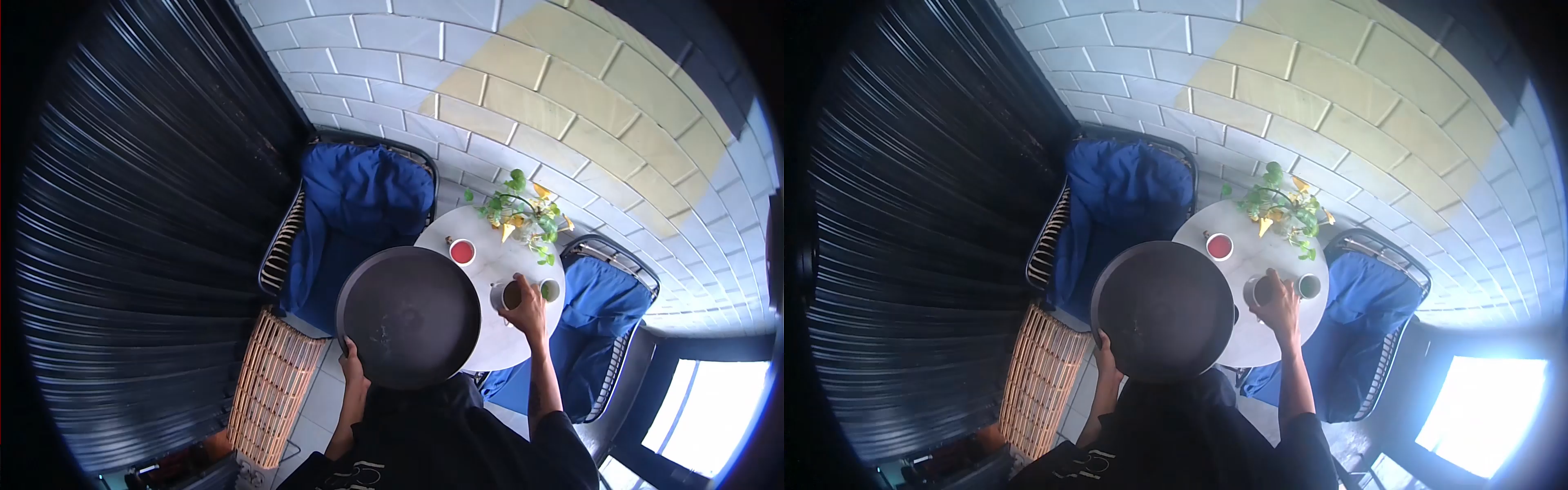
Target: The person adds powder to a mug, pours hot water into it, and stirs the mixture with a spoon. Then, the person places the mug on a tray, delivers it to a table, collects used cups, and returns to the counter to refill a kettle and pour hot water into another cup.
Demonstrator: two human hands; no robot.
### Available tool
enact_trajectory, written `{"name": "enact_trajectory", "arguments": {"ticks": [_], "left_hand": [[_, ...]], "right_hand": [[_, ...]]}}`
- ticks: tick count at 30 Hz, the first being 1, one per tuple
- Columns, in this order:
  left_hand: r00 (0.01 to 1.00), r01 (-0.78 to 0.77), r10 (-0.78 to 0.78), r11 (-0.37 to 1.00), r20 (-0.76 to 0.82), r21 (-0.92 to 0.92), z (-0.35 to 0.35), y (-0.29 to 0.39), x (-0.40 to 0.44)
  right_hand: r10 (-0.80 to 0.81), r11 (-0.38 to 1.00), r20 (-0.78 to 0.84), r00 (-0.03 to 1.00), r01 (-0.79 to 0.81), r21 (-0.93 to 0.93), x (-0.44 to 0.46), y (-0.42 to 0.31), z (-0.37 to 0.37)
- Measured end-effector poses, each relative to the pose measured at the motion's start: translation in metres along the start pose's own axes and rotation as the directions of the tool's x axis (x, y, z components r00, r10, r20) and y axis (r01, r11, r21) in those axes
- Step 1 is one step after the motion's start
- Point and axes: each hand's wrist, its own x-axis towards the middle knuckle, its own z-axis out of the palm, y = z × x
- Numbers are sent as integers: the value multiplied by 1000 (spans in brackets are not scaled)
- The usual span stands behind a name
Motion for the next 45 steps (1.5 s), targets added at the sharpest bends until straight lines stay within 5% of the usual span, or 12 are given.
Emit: {"name": "enact_trajectory", "arguments": {"ticks": [9,17,20,27,29,34,36,37,39,40,42,45], "left_hand": [[970,-113,69,977,232,180,-13,-3,-8],[796,-20,-240,907,556,421,-51,-61,-44],[765,58,-448,763,462,644,-51,-59,-101],[503,-168,-536,709,678,685,-64,-179,-110],[375,-56,-613,734,695,677,-63,-187,-143],[300,-309,-670,605,679,734,-47,-198,-268],[423,-517,-626,427,655,742,-52,-195,-350],[193,-296,-716,609,671,736,-59,-242,-335],[39,-294,-666,705,745,646,-75,-263,-383],[17,-317,-674,697,738,644,-80,-278,-397],[260,-497,-706,487,659,718,-91,-310,-432],[49,-282,-802,560,595,779,-110,-342,-494]], "right_hand": [[14,999,-19,1000,-13,51,-149,-77,-15],[282,959,-140,949,-278,53,-293,-94,9],[365,929,-221,904,-370,22,-348,-74,19],[643,760,-327,693,-630,159,-465,-45,4],[664,745,-396,635,-609,272,-505,-23,9],[736,676,-532,418,-495,546,-611,41,33],[839,544,-457,296,-442,713,-658,59,31],[869,496,-454,198,-341,799,-678,79,48],[945,317,-291,147,-197,928,-719,82,29],[906,423,-413,92,-220,879,-735,99,39],[940,338,-327,101,-124,933,-773,111,25],[951,300,-296,89,-34,953,-822,131,-2]]}}
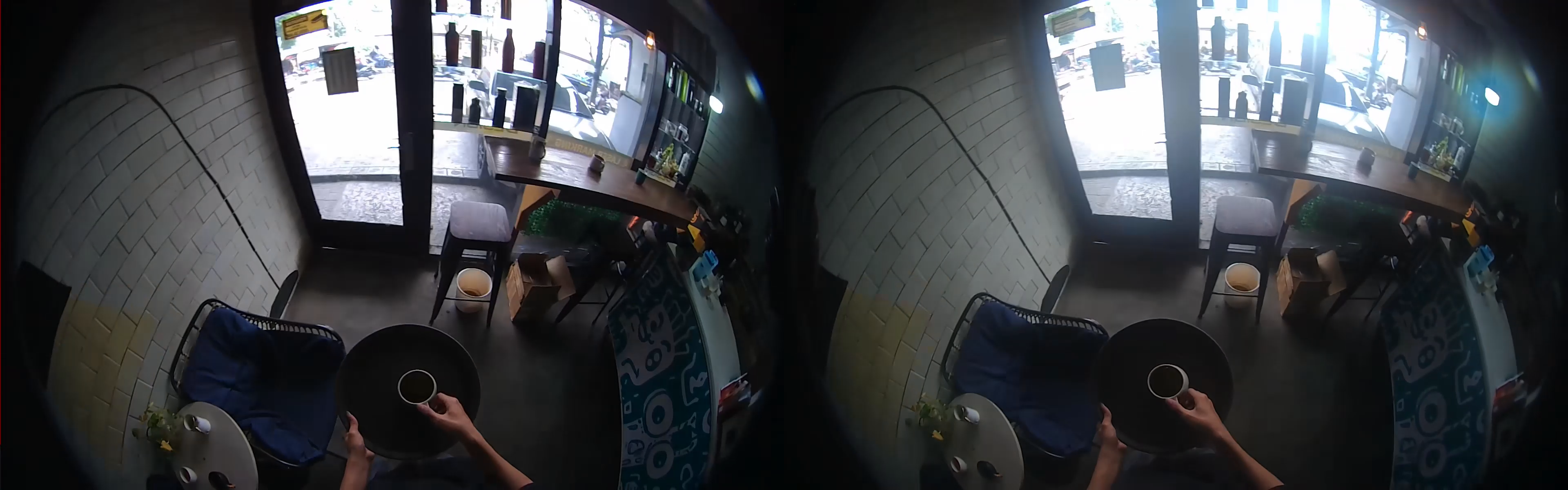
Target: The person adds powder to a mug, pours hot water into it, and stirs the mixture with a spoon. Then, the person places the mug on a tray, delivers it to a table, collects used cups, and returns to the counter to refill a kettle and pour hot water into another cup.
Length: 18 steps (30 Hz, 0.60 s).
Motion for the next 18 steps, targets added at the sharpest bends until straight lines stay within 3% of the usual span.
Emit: {"name": "enact_trajectory", "arguments": {"ticks": [2,3,5,6,8,12,15,18], "left_hand": [[994,38,-39,999,101,16,22,-22,25],[982,46,-45,999,183,2,36,-29,37],[975,84,-98,993,197,79,70,-40,53],[976,90,-113,988,186,125,88,-43,62],[968,107,-137,983,211,148,117,-54,81],[918,201,-253,961,305,192,182,-77,110],[917,242,-315,927,245,287,217,-90,143],[930,259,-311,932,193,253,267,-117,189]], "right_hand": [[-25,1000,-75,997,24,-1,4,-1,-28],[57,993,-102,993,-46,107,8,-2,-40],[183,946,-145,972,-135,294,21,9,-61],[189,944,-178,966,-129,303,27,13,-68],[270,858,-249,930,-115,500,41,17,-80],[293,781,-133,947,-157,605,79,20,-122],[212,787,-164,963,-69,613,126,45,-146],[262,803,-212,941,-91,589,171,49,-172]]}}
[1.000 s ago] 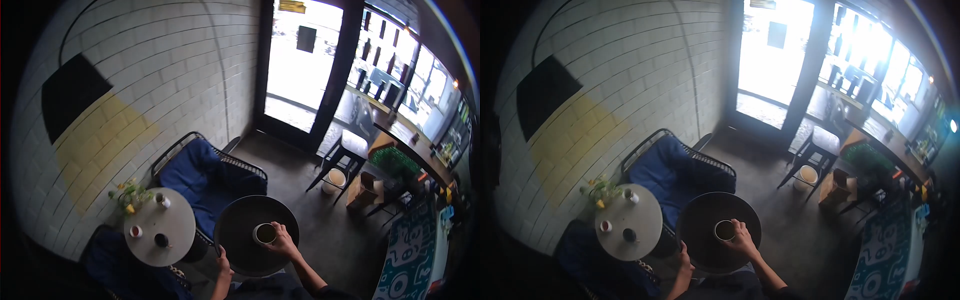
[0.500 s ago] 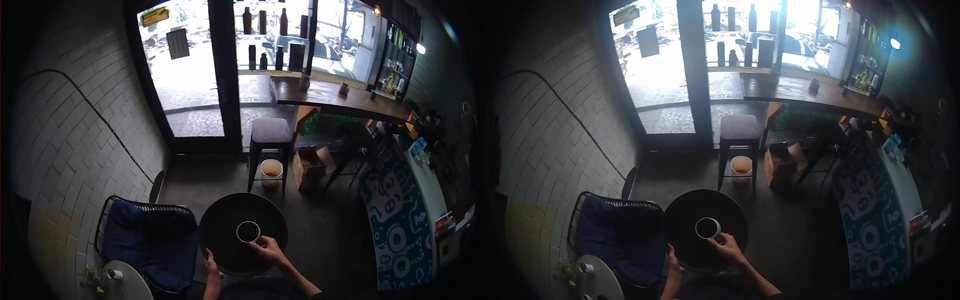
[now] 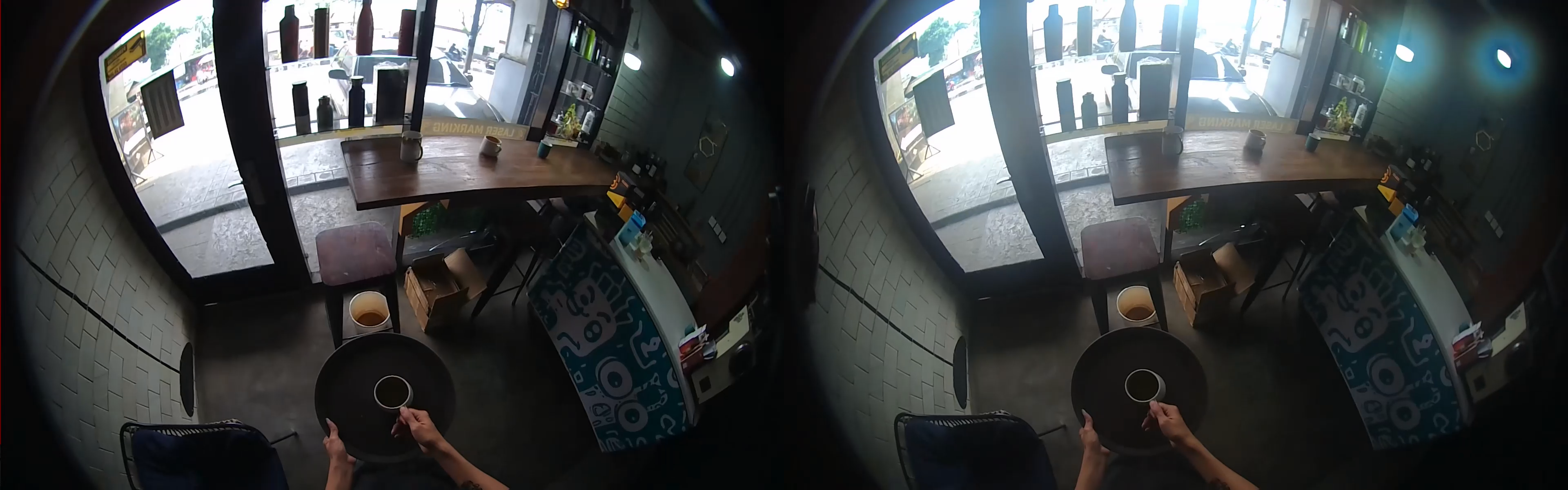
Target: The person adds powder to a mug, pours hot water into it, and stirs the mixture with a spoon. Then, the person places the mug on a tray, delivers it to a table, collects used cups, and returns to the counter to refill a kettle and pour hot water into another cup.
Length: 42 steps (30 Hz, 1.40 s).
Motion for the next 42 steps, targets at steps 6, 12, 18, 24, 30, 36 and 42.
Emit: {"name": "enact_trajectory", "arguments": {"ticks": [6,12,18,24,30,36,42], "left_hand": [[976,-32,53,994,-212,100,49,57,56],[834,-14,155,965,-529,261,13,89,90],[555,-35,236,965,-798,261,-26,104,81],[551,-237,258,960,-794,148,-7,94,64],[488,-76,-44,993,-872,-93,-11,24,84],[379,116,-233,972,-896,-204,13,-68,123],[611,185,-362,930,-704,-318,11,-144,131]], "right_hand": [[-110,988,17,994,111,-108,81,-58,-19],[-79,997,77,994,80,-9,157,-107,-42],[53,975,140,989,-21,-223,246,-94,-86],[301,929,209,931,-236,-285,336,-28,-117],[475,819,3,880,-441,-368,426,47,-129],[425,840,-79,902,-425,-337,533,121,-159],[516,803,-337,787,-582,-129,657,165,-171]]}}
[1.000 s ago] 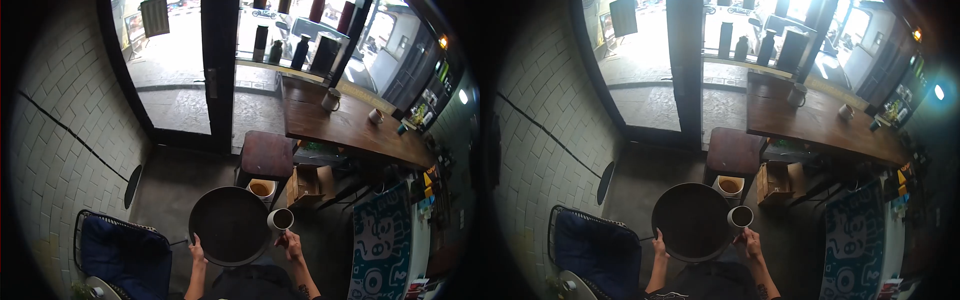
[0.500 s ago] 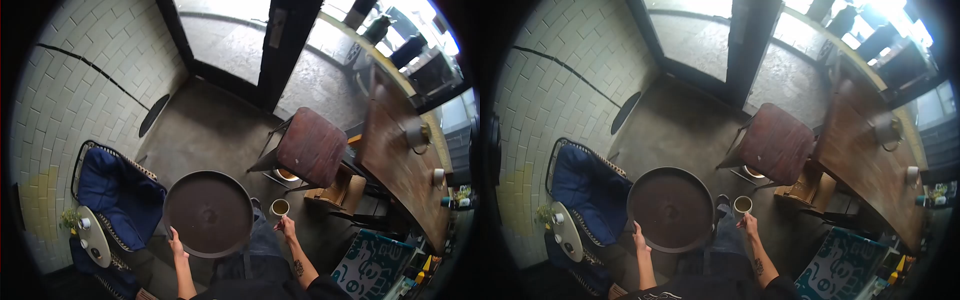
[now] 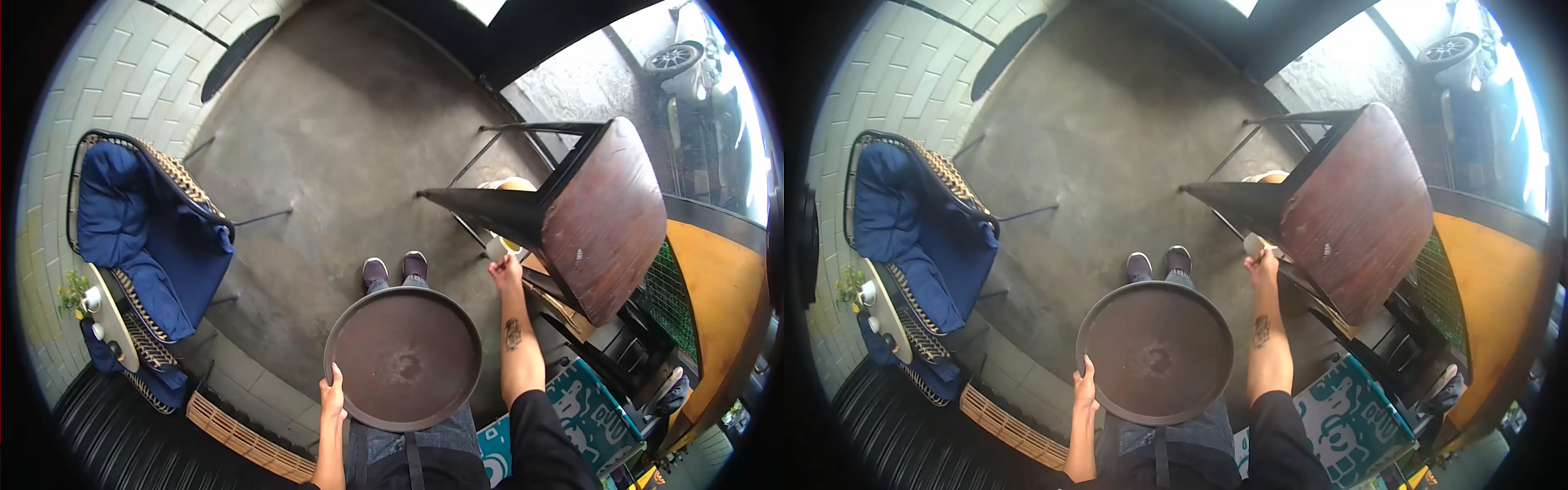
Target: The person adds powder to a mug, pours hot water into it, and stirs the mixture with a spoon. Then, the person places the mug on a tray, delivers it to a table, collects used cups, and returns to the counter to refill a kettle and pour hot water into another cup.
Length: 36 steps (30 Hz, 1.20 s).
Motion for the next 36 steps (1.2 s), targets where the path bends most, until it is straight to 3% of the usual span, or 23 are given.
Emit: {"name": "enact_trajectory", "arguments": {"ticks": [6,9,14,17,20,21,23,26,36], "left_hand": [[990,106,-88,980,-106,170,-6,-28,3],[990,100,-76,973,-120,209,-3,-27,-3],[994,66,-42,970,-105,233,3,-27,-1],[985,-49,88,968,-149,248,18,-19,-6],[988,-90,119,958,-94,271,27,0,-17],[989,-90,119,958,-90,270,21,-4,-13],[997,60,-69,959,22,277,4,-14,-4],[998,49,-40,969,-43,243,6,-24,-3],[999,24,-19,980,-26,198,7,-26,-5]], "right_hand": [[185,983,-318,930,-179,48,89,-31,0],[228,973,-340,912,-222,58,101,-43,0],[100,995,-352,931,-100,20,96,-63,14],[-1,1000,-367,930,-9,-26,89,-72,14],[-87,996,-388,918,70,-58,80,-74,10],[-116,993,-397,910,95,-72,79,-74,7],[-166,985,-405,899,135,-103,74,-73,3],[-225,973,-410,884,185,-135,66,-72,1],[-339,939,-395,854,279,-203,43,-66,-2]]}}
